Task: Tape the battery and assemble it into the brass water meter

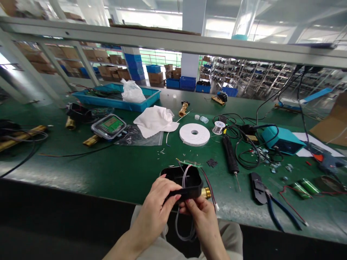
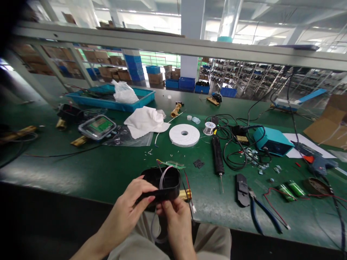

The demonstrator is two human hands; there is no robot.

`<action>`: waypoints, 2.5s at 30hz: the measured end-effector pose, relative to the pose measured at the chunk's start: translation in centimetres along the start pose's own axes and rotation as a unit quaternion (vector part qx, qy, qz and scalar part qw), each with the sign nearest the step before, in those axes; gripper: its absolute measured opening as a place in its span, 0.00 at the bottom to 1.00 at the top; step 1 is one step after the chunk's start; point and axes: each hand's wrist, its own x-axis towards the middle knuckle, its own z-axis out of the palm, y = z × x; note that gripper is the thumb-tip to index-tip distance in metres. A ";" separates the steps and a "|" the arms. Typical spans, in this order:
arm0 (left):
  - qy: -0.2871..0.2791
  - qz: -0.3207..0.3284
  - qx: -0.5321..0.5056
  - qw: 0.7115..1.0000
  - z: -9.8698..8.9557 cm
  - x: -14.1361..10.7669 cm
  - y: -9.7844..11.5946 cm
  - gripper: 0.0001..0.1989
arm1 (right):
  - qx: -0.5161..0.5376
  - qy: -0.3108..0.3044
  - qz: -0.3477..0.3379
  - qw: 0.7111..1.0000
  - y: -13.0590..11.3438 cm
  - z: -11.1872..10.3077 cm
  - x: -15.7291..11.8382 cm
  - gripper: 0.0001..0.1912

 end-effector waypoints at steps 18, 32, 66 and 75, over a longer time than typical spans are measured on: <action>-0.113 -0.298 -0.170 0.932 -2.3 9.6 -1.7 0.24 | -0.108 -0.065 -0.028 0.992 2.0 -3.6 -1.0 0.18; -0.061 -0.292 -0.444 0.845 -0.3 8.2 -2.6 0.12 | -0.102 -0.077 -0.033 0.991 1.5 -3.1 -1.3 0.19; -0.017 -0.276 -0.467 0.840 0.5 7.4 -2.2 0.17 | -0.075 -0.079 -0.011 0.994 1.1 -2.9 -2.4 0.19; -0.035 -0.302 -0.443 0.843 0.5 7.8 -2.1 0.12 | -0.110 -0.084 -0.028 0.990 2.1 -3.9 -1.8 0.14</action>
